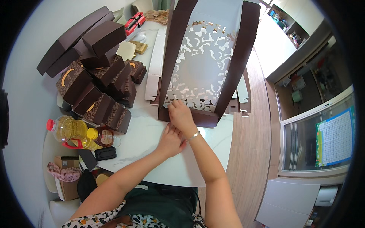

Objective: The person assembles a decorative box by folding and interlocking brown cardboard side panels with a white perforated base. They align the edges, fold the flaps, and press the joints to secure the structure on a white table.

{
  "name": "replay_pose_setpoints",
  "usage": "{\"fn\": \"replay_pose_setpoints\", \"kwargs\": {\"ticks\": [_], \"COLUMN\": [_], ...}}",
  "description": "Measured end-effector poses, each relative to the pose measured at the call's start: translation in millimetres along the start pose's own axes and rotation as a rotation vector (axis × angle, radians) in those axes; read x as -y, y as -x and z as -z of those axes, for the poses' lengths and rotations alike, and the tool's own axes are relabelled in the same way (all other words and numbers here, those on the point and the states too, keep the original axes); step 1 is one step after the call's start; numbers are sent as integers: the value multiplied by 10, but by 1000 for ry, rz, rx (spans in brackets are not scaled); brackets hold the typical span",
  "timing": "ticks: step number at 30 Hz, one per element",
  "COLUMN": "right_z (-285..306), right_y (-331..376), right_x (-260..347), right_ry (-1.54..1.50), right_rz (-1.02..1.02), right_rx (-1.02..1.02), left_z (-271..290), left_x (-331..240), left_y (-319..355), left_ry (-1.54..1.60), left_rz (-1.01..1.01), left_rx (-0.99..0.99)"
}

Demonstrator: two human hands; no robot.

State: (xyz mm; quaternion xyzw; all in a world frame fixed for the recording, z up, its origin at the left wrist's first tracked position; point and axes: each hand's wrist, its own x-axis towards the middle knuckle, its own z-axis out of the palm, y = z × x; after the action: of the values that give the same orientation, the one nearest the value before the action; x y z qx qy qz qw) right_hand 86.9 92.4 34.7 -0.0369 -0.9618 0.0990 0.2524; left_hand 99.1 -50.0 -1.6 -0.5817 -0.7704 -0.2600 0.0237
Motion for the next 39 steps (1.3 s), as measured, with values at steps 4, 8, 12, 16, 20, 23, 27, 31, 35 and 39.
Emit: {"fn": "replay_pose_setpoints", "kwargs": {"ticks": [4,8,12,16,20,23,27,31,35,39], "right_z": [291,325,368,223,329,380,274,226,543,707], "right_y": [32,16,-20,47,-38,-58,70,156,130,115], "right_x": [-166,-212,-160,-383,-309,-253,-281,-307,-486,-618], "right_ry": [83,177,254,238,279,301,283,307,165,85], "right_rz": [-86,-112,-144,-165,-169,-171,-140,-67,-274,-298], "right_rx": [197,279,319,288,361,364,226,113,314,410], "left_z": [-16,-25,-32,-39,-40,-45,-51,-38,-21,-22], "left_x": [-24,-12,-12,-20,-5,-8,-20,-30,-21,-29], "left_y": [-2,-2,-4,-8,2,5,-3,-5,2,2], "left_ry": [-74,-77,-86,-87,-90,-99,-98,-79,-71,-105], "left_rz": [16,18,18,6,10,5,4,8,2,-3], "left_rx": [-20,10,14,9,0,4,5,0,-21,-31]}}
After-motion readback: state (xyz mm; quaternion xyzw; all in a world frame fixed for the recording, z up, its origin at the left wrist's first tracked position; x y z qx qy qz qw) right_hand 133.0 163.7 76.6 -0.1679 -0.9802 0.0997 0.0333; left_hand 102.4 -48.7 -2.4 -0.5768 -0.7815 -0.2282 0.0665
